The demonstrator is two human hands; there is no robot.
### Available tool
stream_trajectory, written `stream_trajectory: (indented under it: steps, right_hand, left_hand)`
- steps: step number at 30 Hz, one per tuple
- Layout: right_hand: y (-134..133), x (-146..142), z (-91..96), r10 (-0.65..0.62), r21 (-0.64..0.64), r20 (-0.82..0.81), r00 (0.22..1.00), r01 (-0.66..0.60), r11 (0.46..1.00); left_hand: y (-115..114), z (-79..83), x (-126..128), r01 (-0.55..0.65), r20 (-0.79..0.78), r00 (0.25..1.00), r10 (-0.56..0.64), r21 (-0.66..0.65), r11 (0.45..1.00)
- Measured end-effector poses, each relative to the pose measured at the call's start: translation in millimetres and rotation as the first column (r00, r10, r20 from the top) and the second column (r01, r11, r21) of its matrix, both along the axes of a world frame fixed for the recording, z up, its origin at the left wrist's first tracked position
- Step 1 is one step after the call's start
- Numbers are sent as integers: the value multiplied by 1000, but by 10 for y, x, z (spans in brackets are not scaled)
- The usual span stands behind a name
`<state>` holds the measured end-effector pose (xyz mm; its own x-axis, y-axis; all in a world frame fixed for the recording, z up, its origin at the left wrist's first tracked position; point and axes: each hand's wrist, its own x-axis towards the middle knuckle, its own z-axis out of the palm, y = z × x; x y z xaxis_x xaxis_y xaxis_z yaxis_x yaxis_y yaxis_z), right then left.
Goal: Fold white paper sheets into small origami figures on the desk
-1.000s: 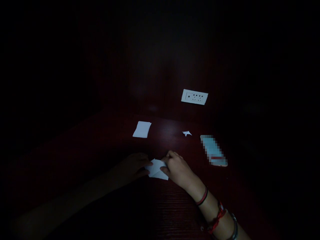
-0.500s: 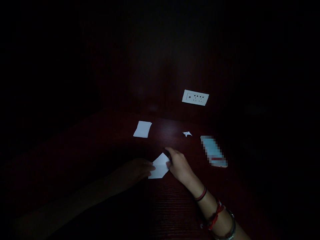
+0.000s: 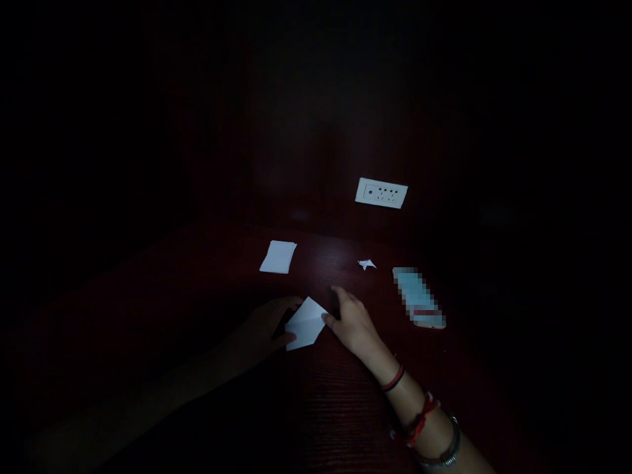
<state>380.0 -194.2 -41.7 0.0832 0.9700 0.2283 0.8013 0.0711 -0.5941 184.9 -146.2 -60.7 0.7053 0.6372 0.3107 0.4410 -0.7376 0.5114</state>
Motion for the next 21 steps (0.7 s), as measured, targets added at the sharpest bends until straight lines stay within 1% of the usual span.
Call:
stream_trajectory:
  steps: [2, 4, 10, 15, 18, 21]
  right_hand:
    - [-54, 16, 37, 14, -91, 33, 999, -11, 996]
    - [-93, 4, 56, 37, -134, 38, 999, -32, 991]
    - [-117, -82, 77, 66, -133, 15, 998, -64, 989]
    - [-154, -46, 138, 59, -181, -8, 998, -59, 982]
    - [-136, -9, 97, 67, -166, -68, 995, -77, 983]
    - [-71, 13, -6, 64, -136, -191, 980, -91, 986]
  left_hand:
    - [-14, 28, 6, 1, -23, 1000, 0, 26, 1000]
    - [-19, 33, 12, 3, -58, 998, 0, 55, 998]
    - [-10, -30, 8, -22, -125, 991, 39, 131, 991]
    - [-48, 0, -2, -90, -170, 979, 116, 153, 984]
    - [-88, 31, -2, -128, -171, 973, 155, 156, 979]
    - [-124, 65, 4, -138, -160, 974, 158, 132, 982]
